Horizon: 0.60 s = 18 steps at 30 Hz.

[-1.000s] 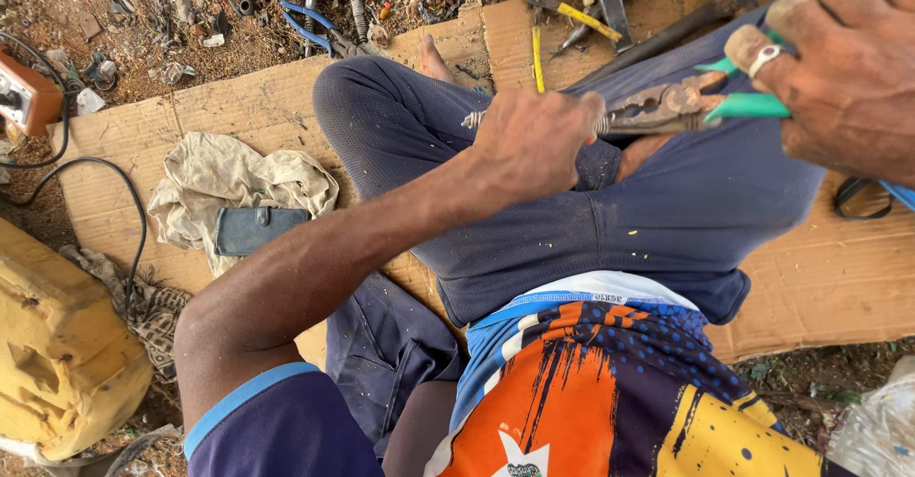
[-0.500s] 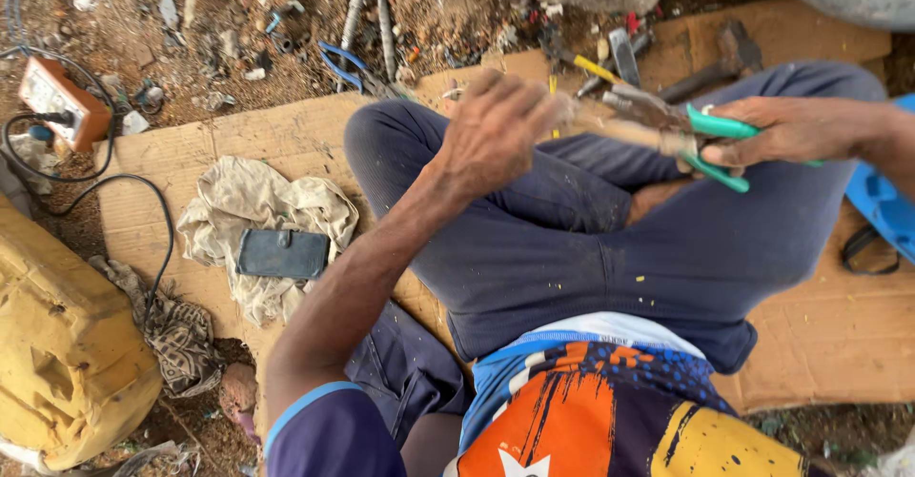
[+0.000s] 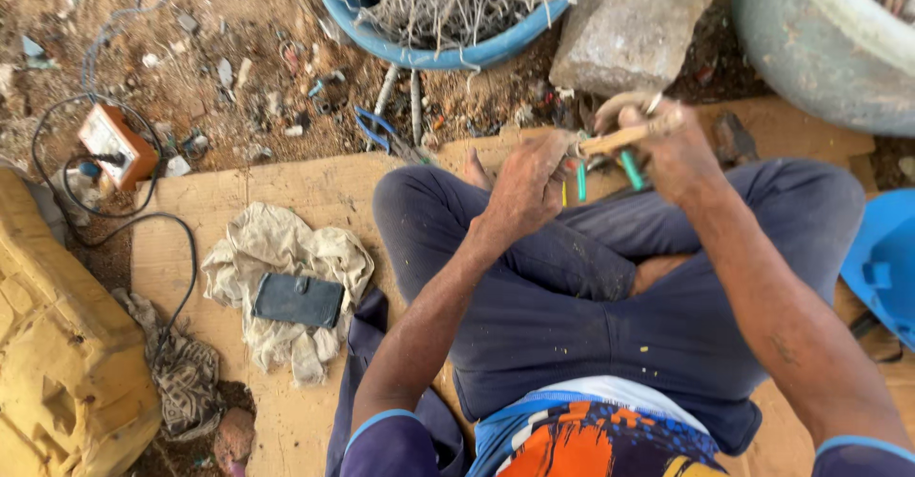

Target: The person sits cross-legged on a cardboard sheet and uses pliers to twist a bundle of wire strands into a tight coil. The person repeatedly grips the wire with pliers and rotates the tool to tighten the twist, occasionally adjusting the grip or using a second pair of pliers to assist.

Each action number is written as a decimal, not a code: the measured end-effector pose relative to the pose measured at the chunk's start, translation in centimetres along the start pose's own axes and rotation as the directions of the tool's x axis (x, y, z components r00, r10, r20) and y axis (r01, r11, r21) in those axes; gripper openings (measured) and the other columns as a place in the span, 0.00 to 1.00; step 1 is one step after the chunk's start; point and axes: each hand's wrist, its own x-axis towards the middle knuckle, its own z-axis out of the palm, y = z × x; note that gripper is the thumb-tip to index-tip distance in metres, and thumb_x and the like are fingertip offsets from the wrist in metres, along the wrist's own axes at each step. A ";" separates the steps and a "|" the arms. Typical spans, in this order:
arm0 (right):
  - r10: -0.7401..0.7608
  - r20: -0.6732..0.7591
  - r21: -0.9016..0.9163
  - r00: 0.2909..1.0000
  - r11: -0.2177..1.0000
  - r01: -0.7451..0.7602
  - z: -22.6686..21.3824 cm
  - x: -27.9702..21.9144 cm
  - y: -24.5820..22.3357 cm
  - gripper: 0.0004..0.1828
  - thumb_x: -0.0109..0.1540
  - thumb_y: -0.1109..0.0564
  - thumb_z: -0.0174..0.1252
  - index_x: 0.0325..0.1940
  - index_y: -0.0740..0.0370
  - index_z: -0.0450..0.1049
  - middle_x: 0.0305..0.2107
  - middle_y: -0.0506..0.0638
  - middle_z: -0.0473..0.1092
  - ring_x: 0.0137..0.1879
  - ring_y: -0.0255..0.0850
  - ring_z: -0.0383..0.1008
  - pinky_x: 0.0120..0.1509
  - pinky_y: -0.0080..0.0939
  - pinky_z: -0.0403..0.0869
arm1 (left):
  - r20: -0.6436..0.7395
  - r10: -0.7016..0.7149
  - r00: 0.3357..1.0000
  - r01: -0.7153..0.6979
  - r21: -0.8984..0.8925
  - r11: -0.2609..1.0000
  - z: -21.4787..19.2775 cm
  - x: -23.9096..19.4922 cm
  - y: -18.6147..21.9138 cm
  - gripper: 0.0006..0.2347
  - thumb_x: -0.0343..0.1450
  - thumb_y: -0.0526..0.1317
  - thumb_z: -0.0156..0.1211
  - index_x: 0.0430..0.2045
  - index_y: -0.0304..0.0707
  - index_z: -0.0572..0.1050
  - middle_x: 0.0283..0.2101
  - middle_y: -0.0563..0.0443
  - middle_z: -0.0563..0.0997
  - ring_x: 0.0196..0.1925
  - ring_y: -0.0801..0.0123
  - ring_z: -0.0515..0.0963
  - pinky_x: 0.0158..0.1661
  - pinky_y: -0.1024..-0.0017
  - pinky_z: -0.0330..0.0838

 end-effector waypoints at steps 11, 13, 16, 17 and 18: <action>-0.009 0.263 0.123 0.965 0.992 -0.024 1.1 0.1 -1.7 0.09 0.70 0.55 0.53 0.40 0.61 0.69 0.29 0.48 0.72 0.31 0.31 0.64 0.33 0.32 0.65 | 0.109 -0.110 0.988 0.108 0.028 0.994 1.4 1.0 -0.8 0.16 0.63 0.21 0.49 0.43 0.31 0.73 0.34 0.39 0.81 0.32 0.54 0.81 0.31 0.58 0.73; 0.033 0.208 0.319 0.978 0.942 -0.100 1.8 -0.3 -0.9 0.08 0.70 0.55 0.52 0.41 0.61 0.68 0.29 0.48 0.72 0.30 0.32 0.65 0.32 0.32 0.65 | -0.020 -0.089 0.996 0.092 0.181 0.979 2.9 1.1 -1.0 0.20 0.59 0.22 0.51 0.46 0.30 0.74 0.35 0.38 0.82 0.33 0.53 0.79 0.32 0.60 0.72; 0.075 0.048 0.551 0.996 0.830 -0.089 3.4 -1.4 -0.3 0.06 0.69 0.55 0.52 0.44 0.59 0.69 0.32 0.45 0.71 0.33 0.31 0.67 0.35 0.31 0.67 | -0.213 -0.073 0.974 0.102 0.127 0.987 4.8 1.5 -0.7 0.17 0.64 0.24 0.52 0.47 0.33 0.73 0.32 0.49 0.84 0.37 0.60 0.82 0.40 0.60 0.70; 0.091 -0.012 0.598 0.996 0.798 -0.066 4.0 -1.8 -0.4 0.06 0.69 0.55 0.51 0.44 0.58 0.70 0.32 0.45 0.72 0.33 0.31 0.68 0.36 0.31 0.68 | -0.265 -0.081 0.961 0.120 0.137 0.983 5.2 1.8 -0.4 0.16 0.64 0.25 0.53 0.46 0.34 0.73 0.33 0.48 0.83 0.37 0.59 0.82 0.41 0.61 0.70; 0.110 -0.071 0.643 0.991 0.765 -0.039 4.6 -2.2 -0.7 0.07 0.68 0.54 0.50 0.45 0.58 0.71 0.32 0.45 0.72 0.34 0.31 0.68 0.36 0.31 0.69 | -0.316 -0.087 0.945 0.139 0.146 0.979 5.7 2.2 0.0 0.16 0.64 0.26 0.54 0.45 0.35 0.74 0.34 0.47 0.83 0.37 0.58 0.82 0.41 0.61 0.70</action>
